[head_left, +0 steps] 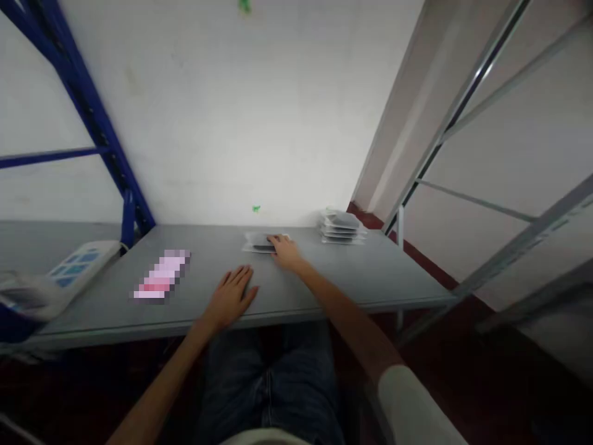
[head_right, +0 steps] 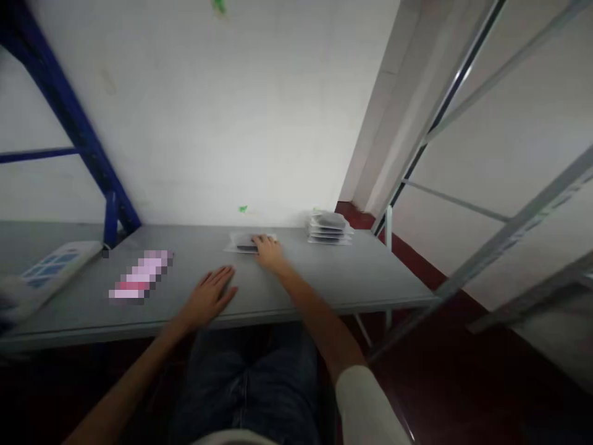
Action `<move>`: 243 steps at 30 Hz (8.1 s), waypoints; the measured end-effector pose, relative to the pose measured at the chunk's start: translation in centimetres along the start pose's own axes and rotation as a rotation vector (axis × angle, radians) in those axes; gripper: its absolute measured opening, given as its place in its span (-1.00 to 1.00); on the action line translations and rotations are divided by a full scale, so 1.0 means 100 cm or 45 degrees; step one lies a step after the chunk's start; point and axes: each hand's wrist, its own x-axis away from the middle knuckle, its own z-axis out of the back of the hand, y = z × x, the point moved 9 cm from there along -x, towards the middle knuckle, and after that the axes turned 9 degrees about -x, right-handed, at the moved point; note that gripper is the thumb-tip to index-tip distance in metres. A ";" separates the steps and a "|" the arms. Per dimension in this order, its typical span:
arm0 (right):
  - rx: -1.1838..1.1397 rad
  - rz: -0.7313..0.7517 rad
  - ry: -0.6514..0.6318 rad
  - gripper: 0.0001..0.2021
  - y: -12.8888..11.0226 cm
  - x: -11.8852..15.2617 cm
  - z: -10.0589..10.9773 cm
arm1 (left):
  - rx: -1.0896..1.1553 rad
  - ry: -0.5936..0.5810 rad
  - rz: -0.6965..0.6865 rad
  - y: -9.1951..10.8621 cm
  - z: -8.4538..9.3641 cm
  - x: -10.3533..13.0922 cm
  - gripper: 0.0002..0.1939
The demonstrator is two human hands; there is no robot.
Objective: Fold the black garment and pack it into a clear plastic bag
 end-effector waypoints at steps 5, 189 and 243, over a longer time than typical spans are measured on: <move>0.114 0.080 -0.004 -0.51 0.001 0.003 0.007 | -0.008 0.029 -0.008 -0.001 0.000 0.000 -0.33; -0.287 0.026 -0.022 -0.42 -0.003 0.147 0.001 | -0.005 -0.003 0.018 0.004 0.005 0.002 -0.38; 0.145 -0.404 0.824 -0.58 0.110 0.084 0.131 | 0.076 0.166 0.000 -0.005 0.000 0.002 -0.28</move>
